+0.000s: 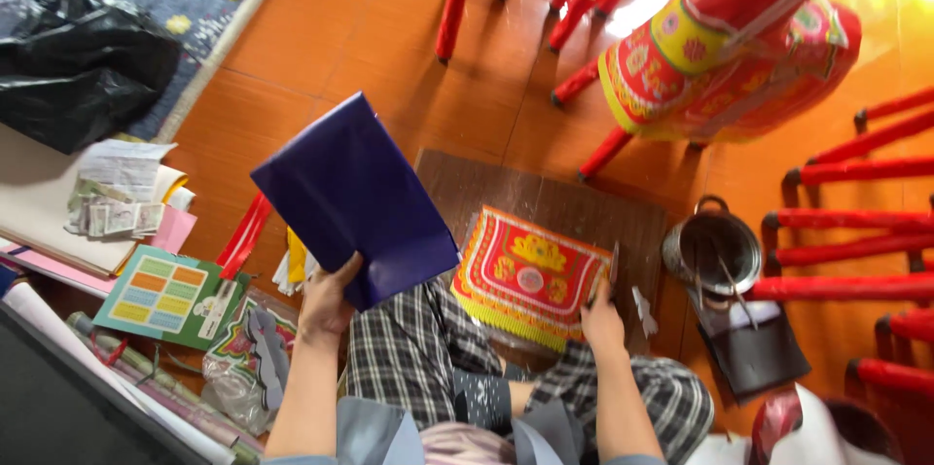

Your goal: Decorating a traditional paper horse with colored paper and glue

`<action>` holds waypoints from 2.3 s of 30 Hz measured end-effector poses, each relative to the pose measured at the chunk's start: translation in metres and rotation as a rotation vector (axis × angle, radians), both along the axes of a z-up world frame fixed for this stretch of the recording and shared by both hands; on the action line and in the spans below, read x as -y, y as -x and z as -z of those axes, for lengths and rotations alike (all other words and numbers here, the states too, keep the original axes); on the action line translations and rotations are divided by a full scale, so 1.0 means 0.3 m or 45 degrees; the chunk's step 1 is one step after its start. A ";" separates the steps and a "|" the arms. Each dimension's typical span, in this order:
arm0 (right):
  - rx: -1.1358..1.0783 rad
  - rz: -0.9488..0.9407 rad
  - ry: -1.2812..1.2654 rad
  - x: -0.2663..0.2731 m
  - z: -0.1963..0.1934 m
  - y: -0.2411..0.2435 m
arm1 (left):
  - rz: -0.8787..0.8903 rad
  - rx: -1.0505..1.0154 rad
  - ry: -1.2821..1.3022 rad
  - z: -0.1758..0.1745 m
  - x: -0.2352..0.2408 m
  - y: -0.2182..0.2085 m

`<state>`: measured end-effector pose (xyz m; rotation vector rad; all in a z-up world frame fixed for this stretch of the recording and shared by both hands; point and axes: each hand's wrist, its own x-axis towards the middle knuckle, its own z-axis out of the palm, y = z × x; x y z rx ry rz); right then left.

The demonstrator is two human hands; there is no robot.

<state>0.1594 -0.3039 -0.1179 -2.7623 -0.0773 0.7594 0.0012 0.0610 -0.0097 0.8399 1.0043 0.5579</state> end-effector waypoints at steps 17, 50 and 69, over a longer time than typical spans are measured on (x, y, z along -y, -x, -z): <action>-0.417 0.493 0.267 0.058 0.309 -0.170 | -0.017 0.427 0.269 -0.039 -0.064 0.033; -0.532 -0.203 -1.506 -0.465 -0.465 0.359 | 0.176 0.200 -0.043 -0.086 -0.197 0.154; 0.095 -0.307 -0.572 -0.384 0.122 0.012 | 0.046 0.347 0.361 -0.019 -0.087 0.118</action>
